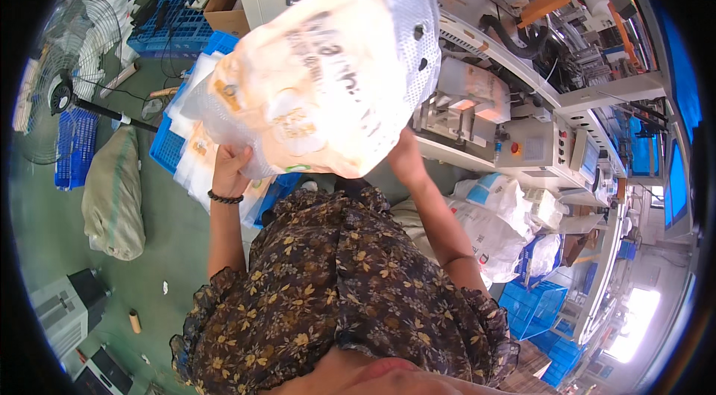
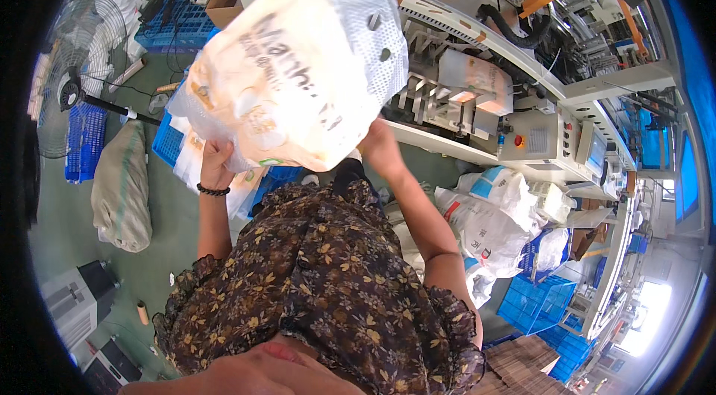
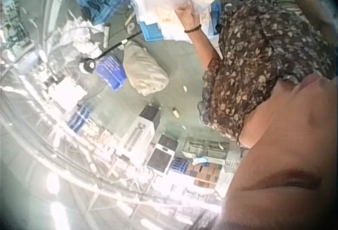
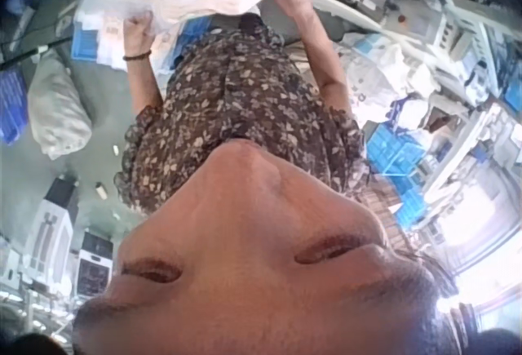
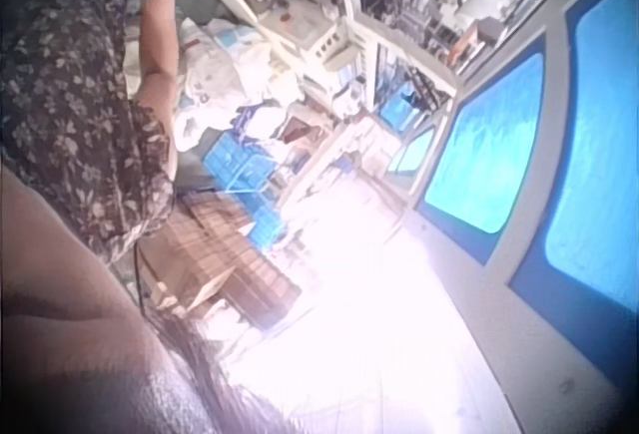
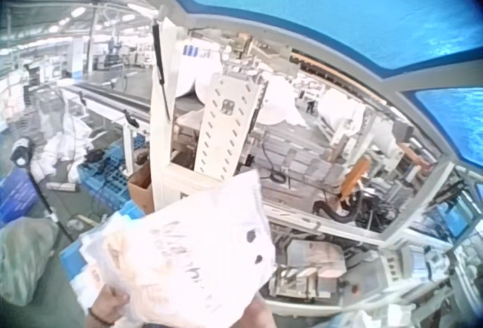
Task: The person sorts through plastic packaging bags by hand, picks up a stack of bags from a blue crate, and places them onto a machine feeder.
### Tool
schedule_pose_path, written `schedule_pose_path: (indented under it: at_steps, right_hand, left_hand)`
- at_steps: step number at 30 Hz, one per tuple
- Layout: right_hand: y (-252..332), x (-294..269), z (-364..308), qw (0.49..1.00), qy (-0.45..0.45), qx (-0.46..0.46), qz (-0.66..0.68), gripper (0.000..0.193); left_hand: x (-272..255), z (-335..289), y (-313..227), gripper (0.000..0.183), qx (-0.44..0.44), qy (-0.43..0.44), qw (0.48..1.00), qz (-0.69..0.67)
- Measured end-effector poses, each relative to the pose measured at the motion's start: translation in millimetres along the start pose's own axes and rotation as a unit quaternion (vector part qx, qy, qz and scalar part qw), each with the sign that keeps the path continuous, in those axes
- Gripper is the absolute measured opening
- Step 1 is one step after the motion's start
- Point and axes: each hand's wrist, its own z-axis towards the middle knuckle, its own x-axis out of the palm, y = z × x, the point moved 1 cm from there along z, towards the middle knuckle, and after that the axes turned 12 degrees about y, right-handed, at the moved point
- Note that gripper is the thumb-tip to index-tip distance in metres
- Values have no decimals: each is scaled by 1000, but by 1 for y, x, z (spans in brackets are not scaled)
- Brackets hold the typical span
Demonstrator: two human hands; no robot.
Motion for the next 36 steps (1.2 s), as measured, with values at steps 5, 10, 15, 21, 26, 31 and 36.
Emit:
schedule_pose_path:
  at_steps: [5, 10, 15, 21, 26, 31, 36]
  right_hand:
    - [-1, -48, 28, 849, 37, -163, 501, 75]
    - [13, -67, 20, 986, -18, -144, 86, 56]
    - [19, -66, 24, 967, -27, -121, 223, 42]
    - [8, -56, 33, 979, -168, -78, 87, 31]
    - [9, -50, 31, 962, -241, -104, 72, 30]
    - [6, -47, 34, 963, -227, -116, 93, 30]
    - [11, -45, 38, 962, -243, -113, 51, 30]
  left_hand:
    - [-30, -11, -11, 47, -62, -36, 993, 92]
    - [-20, -15, -27, 49, -50, -68, 973, 214]
    - [-12, -22, -45, 52, 17, -102, 936, 337]
    - [9, -16, -56, 58, 51, -87, 920, 379]
    - [7, -18, -62, 69, 30, -79, 930, 359]
    - [0, -22, -71, 68, 49, -90, 926, 364]
    - [-4, -7, -77, 68, 65, -87, 909, 401]
